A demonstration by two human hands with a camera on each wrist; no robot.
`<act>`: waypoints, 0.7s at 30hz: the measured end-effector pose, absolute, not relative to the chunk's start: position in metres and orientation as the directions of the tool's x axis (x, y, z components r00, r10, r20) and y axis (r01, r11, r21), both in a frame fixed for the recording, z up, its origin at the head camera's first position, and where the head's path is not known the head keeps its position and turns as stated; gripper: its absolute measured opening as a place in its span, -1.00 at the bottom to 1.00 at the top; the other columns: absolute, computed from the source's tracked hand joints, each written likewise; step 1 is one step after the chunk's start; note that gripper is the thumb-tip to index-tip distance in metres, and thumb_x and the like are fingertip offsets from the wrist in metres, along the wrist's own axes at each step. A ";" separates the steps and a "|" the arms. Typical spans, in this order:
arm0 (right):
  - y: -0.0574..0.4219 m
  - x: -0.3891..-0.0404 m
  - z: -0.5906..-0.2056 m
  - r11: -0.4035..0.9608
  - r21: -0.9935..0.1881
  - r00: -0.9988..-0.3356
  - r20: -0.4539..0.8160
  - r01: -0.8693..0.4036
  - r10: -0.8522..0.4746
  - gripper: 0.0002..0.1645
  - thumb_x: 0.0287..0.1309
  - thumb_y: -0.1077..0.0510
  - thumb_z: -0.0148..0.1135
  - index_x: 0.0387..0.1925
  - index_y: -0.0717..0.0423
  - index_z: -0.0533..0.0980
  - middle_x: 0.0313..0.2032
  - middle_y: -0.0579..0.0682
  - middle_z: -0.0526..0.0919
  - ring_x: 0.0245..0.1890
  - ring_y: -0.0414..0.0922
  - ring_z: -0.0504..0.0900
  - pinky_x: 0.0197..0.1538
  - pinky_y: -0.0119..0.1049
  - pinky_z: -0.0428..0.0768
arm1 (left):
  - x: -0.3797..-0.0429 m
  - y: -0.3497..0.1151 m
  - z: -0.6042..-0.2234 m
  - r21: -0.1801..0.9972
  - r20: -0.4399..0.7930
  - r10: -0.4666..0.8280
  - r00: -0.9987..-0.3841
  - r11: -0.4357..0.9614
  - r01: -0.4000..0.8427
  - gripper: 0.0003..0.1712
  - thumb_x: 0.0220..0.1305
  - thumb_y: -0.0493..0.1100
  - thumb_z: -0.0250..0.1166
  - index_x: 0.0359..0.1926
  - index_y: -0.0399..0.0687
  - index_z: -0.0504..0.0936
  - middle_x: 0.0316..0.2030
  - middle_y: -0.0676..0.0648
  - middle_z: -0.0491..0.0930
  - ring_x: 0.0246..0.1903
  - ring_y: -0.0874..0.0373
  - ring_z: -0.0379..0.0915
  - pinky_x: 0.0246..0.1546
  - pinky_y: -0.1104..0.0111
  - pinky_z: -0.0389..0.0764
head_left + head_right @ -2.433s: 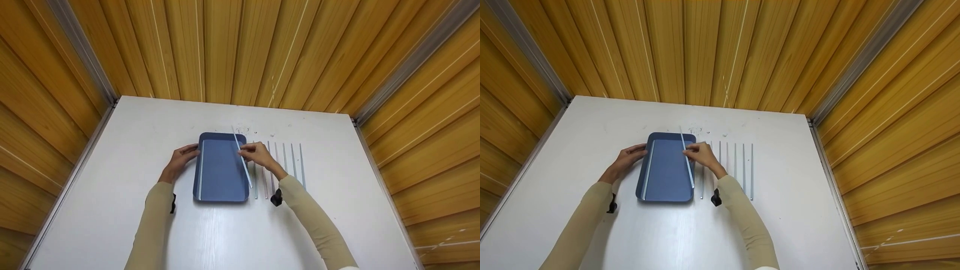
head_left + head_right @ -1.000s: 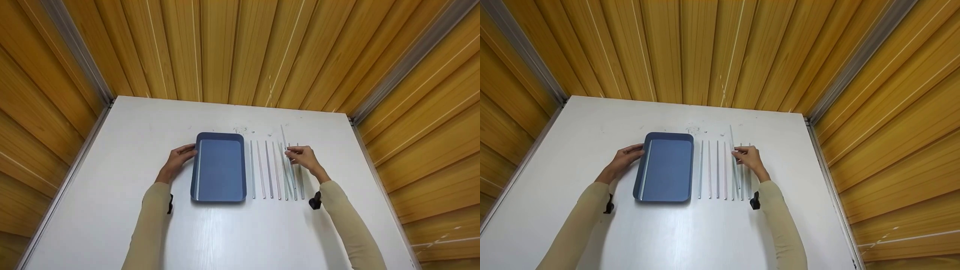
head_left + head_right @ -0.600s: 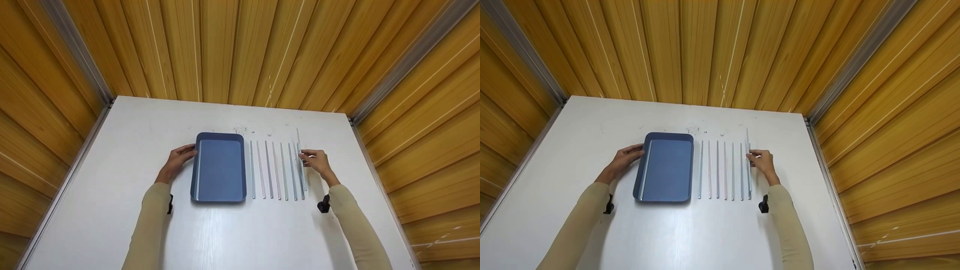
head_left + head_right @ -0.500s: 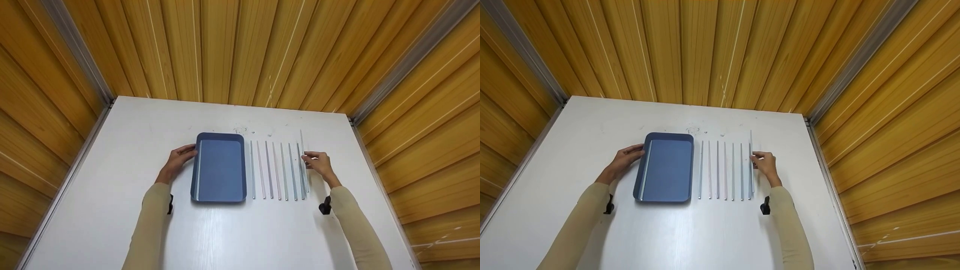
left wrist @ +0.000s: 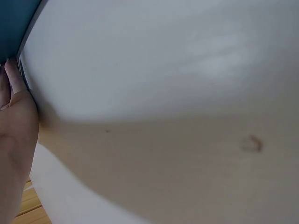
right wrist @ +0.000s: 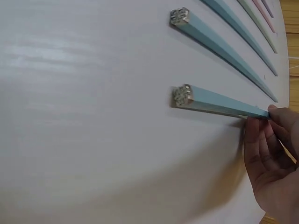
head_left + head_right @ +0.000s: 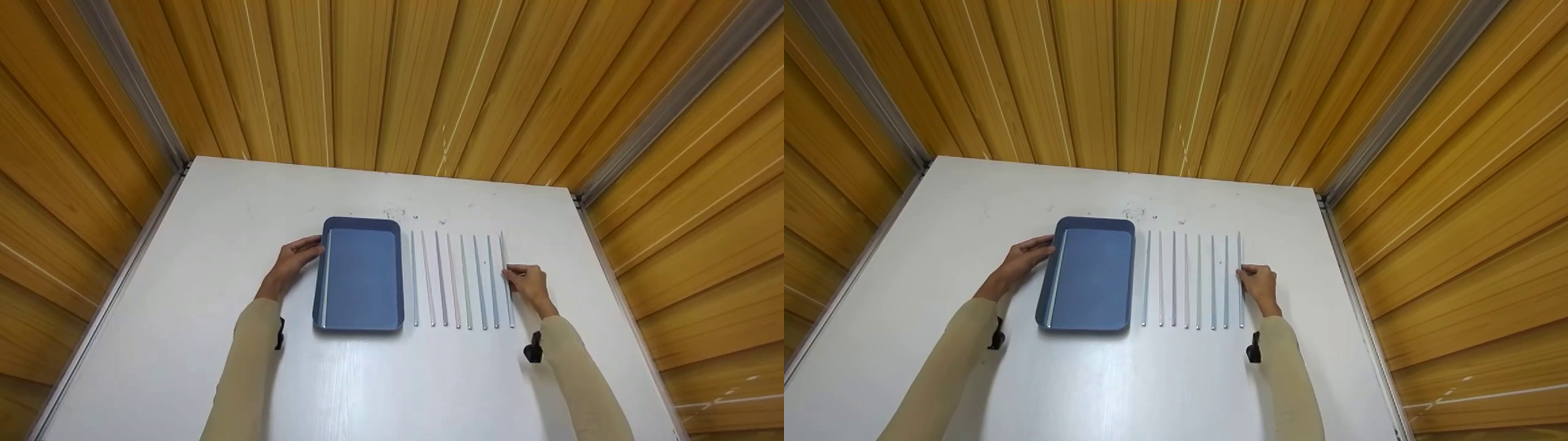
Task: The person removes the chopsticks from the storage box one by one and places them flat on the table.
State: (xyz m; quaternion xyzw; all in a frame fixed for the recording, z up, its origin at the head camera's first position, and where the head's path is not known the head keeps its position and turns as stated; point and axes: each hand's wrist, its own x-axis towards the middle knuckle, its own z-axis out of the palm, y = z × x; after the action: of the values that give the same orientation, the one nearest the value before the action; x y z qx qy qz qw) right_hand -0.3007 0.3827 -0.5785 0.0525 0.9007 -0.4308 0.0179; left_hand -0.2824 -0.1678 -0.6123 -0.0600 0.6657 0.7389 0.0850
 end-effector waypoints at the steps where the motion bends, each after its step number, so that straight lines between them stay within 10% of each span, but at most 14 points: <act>1: 0.383 -0.300 -0.580 0.625 -0.773 -0.994 -0.079 0.112 0.081 -0.59 0.37 0.24 0.26 0.10 0.49 0.59 -0.14 0.39 0.74 -0.44 -0.28 0.73 -0.40 -0.61 0.66 | -0.283 -0.168 -0.612 0.973 -0.204 0.045 -0.978 -0.101 -0.208 -0.40 0.39 -0.19 0.36 0.39 -0.26 0.47 0.38 -0.27 0.47 0.27 0.16 0.52 0.44 0.25 0.46; 21: 0.379 -0.294 -0.594 0.689 -0.724 -0.984 0.091 0.042 0.156 -0.65 0.31 0.23 0.31 0.00 0.43 0.66 -0.10 0.39 0.75 -0.35 -0.26 0.64 -0.41 -0.70 0.48 | -0.282 -0.168 -0.614 0.977 -0.183 0.047 -0.982 -0.101 -0.186 -0.41 0.41 -0.19 0.34 0.39 -0.26 0.47 0.38 -0.27 0.47 0.24 0.21 0.53 0.43 0.27 0.47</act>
State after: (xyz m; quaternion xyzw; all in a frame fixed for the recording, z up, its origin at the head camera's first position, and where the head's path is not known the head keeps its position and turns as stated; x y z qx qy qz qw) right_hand -0.2939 0.3791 -0.5941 0.0540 0.9161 -0.3907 -0.0728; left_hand -0.2822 -0.1680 -0.6135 -0.0525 0.6656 0.7403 0.0788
